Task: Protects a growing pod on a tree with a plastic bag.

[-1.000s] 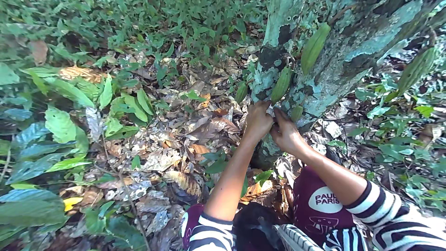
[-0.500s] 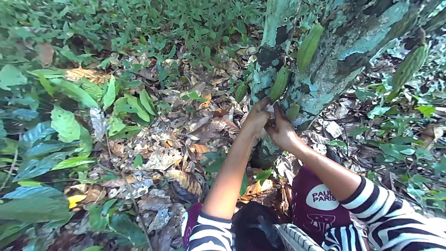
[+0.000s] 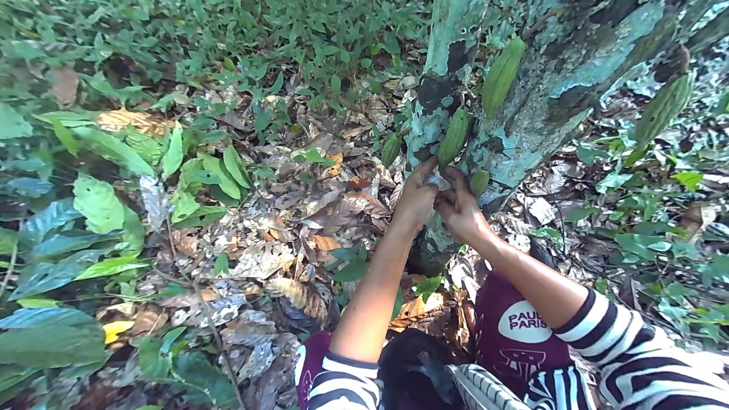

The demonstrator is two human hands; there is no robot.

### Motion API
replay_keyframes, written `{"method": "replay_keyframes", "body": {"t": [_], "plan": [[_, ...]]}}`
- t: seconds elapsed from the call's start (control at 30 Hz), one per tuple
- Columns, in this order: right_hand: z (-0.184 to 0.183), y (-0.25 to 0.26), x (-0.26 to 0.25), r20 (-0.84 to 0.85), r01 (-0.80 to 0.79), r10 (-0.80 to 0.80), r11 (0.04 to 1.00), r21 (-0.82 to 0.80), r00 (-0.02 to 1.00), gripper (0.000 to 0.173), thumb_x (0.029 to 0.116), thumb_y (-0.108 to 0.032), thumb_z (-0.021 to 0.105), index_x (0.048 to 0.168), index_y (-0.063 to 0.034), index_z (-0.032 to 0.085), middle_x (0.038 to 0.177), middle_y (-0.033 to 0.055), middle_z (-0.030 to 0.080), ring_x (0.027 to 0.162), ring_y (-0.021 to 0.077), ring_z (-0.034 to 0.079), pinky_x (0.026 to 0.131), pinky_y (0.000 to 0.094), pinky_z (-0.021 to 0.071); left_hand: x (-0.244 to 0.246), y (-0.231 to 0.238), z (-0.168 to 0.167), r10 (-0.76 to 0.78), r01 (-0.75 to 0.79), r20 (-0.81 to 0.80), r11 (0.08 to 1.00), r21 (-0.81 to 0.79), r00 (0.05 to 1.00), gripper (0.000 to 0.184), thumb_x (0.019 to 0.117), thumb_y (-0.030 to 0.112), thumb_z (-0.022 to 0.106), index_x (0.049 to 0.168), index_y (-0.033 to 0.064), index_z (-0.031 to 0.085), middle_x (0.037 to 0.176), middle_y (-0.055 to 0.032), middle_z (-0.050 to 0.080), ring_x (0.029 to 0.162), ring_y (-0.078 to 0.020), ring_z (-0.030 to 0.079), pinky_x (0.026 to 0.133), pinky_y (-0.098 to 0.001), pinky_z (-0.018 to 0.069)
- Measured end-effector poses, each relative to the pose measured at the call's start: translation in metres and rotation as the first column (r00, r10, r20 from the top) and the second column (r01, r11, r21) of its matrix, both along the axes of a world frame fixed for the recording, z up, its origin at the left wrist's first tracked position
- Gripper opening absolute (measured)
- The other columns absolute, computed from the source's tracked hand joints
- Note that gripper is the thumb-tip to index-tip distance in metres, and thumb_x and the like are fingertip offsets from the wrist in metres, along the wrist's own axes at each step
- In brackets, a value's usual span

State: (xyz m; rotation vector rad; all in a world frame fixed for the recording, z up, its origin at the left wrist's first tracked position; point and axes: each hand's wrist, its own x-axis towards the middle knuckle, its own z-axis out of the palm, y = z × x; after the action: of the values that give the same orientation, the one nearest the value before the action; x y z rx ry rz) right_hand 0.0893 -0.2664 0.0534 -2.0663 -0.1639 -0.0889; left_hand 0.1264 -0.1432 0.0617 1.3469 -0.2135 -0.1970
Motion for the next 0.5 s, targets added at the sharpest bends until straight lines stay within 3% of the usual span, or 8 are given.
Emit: {"method": "replay_keyframes", "body": {"t": [0.07,0.17,0.23,0.4,0.5], "plan": [[0.0006,0.0012,-0.0013,-0.025,-0.001,0.002,0.997,0.073,1.0,0.065,0.1008,-0.006,0.053,0.159,-0.0074,0.024,0.158,0.0152,0.04,0.109,0.0216,0.068,0.087,0.0391,0.058,0.0002,0.0011,-0.0005,-0.006,0.006,-0.001,1.0,0.012,1.0,0.064,0.0907,-0.011,0.042,0.154,0.0005,0.041,0.16,-0.0176,0.036,0.144,-0.0222,0.041,0.115,-0.0384,0.037],[0.0014,0.0037,-0.0014,-0.051,0.009,0.0,0.985,0.171,0.999,0.079,0.099,-0.003,0.055,0.164,-0.0097,0.011,0.165,0.0129,0.031,0.113,0.0201,0.066,0.089,0.0367,0.0575,0.0008,0.0009,-0.0018,-0.009,0.009,-0.003,1.0,0.012,1.0,0.065,0.0895,-0.011,0.042,0.154,0.0008,0.041,0.161,-0.0175,0.035,0.145,-0.0223,0.039,0.115,-0.0392,0.0365],[0.0017,0.0037,-0.0017,-0.058,0.001,0.012,0.976,0.216,0.998,0.081,0.0985,-0.002,0.057,0.165,-0.011,0.01,0.166,0.0127,0.029,0.119,0.0212,0.064,0.092,0.037,0.0572,0.001,0.0001,-0.0024,-0.012,0.012,-0.001,1.0,-0.006,1.0,0.065,0.0897,-0.011,0.042,0.154,0.0002,0.041,0.161,-0.0179,0.035,0.144,-0.0225,0.04,0.115,-0.0391,0.0381],[0.0006,0.0007,-0.0021,-0.019,-0.049,0.055,0.973,0.224,0.998,0.08,0.0979,-0.005,0.055,0.165,-0.012,0.012,0.165,0.0117,0.029,0.116,0.0183,0.064,0.091,0.0353,0.0573,-0.0041,-0.0008,0.0045,-0.032,0.029,-0.024,0.99,-0.141,0.999,0.065,0.0926,-0.012,0.041,0.156,0.0,0.034,0.16,-0.018,0.034,0.137,-0.0195,0.046,0.109,-0.034,0.0419],[0.0004,-0.0003,-0.0026,-0.006,-0.058,0.061,0.978,0.201,0.998,0.081,0.0991,-0.007,0.055,0.165,-0.0126,0.008,0.157,0.0137,0.041,0.104,0.0162,0.068,0.086,0.0334,0.0579,-0.0039,-0.0011,0.0039,-0.032,0.031,-0.003,0.977,-0.213,0.999,0.065,0.0924,-0.011,0.04,0.156,-0.0003,0.034,0.158,-0.0184,0.036,0.134,-0.0168,0.047,0.107,-0.0304,0.0416]]}}
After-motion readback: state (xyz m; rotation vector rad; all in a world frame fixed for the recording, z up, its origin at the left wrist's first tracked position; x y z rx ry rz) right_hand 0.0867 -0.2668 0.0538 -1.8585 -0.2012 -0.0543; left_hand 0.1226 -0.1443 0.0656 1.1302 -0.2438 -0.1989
